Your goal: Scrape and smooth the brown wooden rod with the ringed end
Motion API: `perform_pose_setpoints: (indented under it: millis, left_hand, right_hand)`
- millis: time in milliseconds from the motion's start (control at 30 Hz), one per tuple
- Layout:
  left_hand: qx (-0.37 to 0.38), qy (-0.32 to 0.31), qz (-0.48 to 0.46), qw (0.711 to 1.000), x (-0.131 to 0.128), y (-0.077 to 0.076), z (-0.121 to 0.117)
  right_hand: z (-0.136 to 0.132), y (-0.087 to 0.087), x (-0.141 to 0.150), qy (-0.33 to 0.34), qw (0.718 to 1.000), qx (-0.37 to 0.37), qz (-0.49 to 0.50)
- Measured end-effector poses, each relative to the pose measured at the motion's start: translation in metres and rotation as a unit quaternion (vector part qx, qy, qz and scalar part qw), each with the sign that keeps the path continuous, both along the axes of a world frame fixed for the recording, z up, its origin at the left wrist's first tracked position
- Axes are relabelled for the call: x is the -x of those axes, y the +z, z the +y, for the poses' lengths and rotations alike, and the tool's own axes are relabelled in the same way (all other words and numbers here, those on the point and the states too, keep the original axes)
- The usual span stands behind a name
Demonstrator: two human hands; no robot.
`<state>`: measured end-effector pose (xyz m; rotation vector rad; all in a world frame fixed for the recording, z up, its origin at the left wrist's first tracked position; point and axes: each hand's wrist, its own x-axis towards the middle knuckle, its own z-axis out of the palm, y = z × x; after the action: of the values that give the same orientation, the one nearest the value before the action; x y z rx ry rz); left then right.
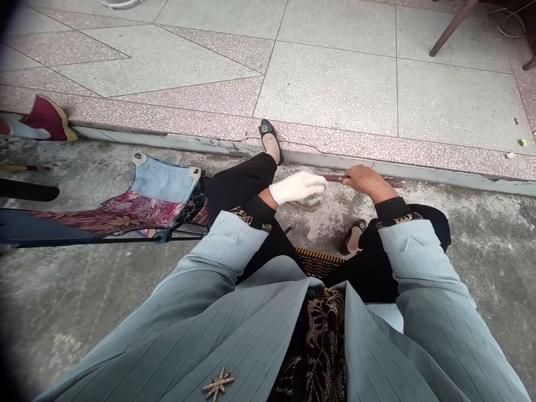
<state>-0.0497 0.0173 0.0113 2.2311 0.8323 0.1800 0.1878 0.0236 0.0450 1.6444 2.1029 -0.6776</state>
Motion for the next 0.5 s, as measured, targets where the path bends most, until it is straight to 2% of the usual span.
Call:
perform_pose_setpoints:
  millis: [100,200,267,300,333,433,500]
  left_hand:
    - [0.027,0.051,-0.031,0.998,0.008,0.011,0.001]
    - [0.051,0.062,-0.069,0.994,0.008,0.013,0.002]
    - [0.062,0.076,-0.082,0.992,0.006,0.009,0.004]
    - [0.060,0.085,-0.089,0.991,0.004,0.007,0.005]
    - [0.056,0.093,-0.098,0.989,0.002,0.004,0.006]
    - [0.062,0.086,-0.108,0.988,-0.003,-0.005,0.006]
    - [0.073,0.056,-0.090,0.992,-0.007,-0.008,0.004]
  right_hand:
    - [-0.003,-0.001,0.002,0.057,0.985,0.146,0.078]
    - [-0.009,0.002,0.007,0.107,0.941,0.272,0.172]
    - [-0.013,0.009,0.007,0.120,0.912,0.310,0.242]
    - [-0.015,0.014,0.004,0.115,0.903,0.304,0.281]
    - [-0.015,0.019,0.001,0.090,0.901,0.269,0.328]
    - [-0.012,0.029,-0.016,-0.084,0.882,0.077,0.457]
    - [-0.007,0.028,-0.025,-0.175,0.871,-0.022,0.459]
